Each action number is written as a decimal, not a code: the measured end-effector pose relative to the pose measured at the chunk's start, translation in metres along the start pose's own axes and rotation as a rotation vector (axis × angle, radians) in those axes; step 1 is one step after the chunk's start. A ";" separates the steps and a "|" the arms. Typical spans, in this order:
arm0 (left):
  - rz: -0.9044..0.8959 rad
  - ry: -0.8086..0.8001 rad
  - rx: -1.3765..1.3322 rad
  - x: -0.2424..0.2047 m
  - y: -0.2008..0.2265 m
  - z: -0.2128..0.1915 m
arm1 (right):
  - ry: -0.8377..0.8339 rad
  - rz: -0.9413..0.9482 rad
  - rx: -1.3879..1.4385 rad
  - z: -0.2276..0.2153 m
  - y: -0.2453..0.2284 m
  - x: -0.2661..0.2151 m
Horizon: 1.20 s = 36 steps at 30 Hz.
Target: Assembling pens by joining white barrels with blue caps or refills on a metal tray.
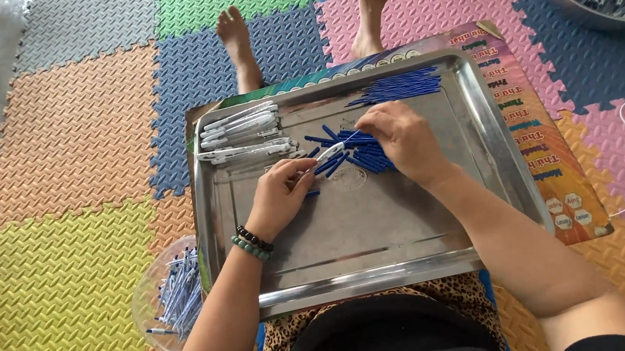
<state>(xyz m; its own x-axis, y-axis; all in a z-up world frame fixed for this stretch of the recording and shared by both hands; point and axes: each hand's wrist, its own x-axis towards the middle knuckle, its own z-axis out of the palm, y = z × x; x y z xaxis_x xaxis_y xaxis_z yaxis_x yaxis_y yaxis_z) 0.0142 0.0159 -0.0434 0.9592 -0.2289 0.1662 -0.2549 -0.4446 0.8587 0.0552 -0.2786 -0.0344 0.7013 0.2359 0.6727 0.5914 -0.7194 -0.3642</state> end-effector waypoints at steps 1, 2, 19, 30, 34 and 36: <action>-0.002 -0.002 0.000 0.000 0.000 0.000 | -0.001 0.002 0.001 -0.006 -0.017 0.002; -0.046 -0.036 -0.049 0.000 0.001 0.000 | -0.053 0.091 0.237 -0.012 -0.033 0.005; -0.180 0.067 -0.324 0.003 -0.009 -0.002 | -0.550 0.128 -0.265 0.012 0.003 -0.027; -0.109 -0.021 -0.108 -0.002 0.001 0.002 | -0.150 0.050 0.079 -0.008 -0.014 -0.007; -0.101 -0.023 -0.090 -0.005 0.009 -0.004 | -0.135 0.030 0.088 -0.010 -0.013 -0.005; -0.067 -0.029 -0.057 -0.003 0.011 -0.005 | -0.128 -0.009 0.064 -0.011 -0.012 -0.005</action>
<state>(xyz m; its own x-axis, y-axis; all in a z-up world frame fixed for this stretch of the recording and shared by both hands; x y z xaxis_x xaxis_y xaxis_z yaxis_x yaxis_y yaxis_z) 0.0088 0.0160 -0.0323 0.9696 -0.2257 0.0943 -0.1823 -0.4099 0.8937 0.0401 -0.2783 -0.0264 0.7385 0.3260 0.5902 0.6191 -0.6745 -0.4022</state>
